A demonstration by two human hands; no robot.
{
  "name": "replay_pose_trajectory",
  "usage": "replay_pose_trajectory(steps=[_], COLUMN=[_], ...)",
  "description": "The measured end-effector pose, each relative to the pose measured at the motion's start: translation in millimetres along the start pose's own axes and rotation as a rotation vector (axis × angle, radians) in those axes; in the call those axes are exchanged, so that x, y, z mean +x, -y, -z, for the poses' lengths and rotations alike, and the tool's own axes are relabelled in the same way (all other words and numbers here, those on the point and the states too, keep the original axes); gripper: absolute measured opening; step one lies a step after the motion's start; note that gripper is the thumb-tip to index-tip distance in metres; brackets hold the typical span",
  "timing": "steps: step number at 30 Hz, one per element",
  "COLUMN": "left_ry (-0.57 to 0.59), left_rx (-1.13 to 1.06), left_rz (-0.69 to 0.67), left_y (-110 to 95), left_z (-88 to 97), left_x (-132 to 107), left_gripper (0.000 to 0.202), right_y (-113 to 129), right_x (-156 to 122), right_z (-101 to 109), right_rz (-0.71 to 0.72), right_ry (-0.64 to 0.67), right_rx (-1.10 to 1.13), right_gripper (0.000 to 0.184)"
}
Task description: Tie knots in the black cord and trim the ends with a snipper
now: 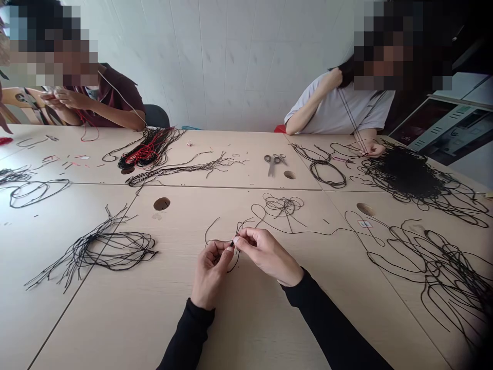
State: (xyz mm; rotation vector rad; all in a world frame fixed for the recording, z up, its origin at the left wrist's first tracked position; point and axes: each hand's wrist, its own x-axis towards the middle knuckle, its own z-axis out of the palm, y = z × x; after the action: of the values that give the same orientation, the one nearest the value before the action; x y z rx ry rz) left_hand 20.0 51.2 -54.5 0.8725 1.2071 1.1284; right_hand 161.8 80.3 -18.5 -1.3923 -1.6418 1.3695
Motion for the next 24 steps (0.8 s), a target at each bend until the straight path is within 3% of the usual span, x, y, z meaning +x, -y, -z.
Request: replay_pose_trajectory(steps=[11,18,24], left_ry=[-0.091,0.017,-0.017], left_rx=[0.032,-0.170,-0.206], left_rz=[-0.030,-0.005,-0.026], left_y=[-1.8,-0.4,2.8], left_z=[-3.1,-1.5,-1.1], left_x=[-2.1,-2.5,-0.6], left_gripper=[0.028,0.030,0.027], right_y=[2.3,3.5,9.3], right_x=[-0.8,-1.8,-4.3], right_z=[2.1,4.3,5.5], right_rz=[0.004,0.006,-0.023], right_ry=[0.033,0.064,0.099], right_rx=[0.009,-0.030,-0.034], right_gripper=[0.021,0.016,0.012])
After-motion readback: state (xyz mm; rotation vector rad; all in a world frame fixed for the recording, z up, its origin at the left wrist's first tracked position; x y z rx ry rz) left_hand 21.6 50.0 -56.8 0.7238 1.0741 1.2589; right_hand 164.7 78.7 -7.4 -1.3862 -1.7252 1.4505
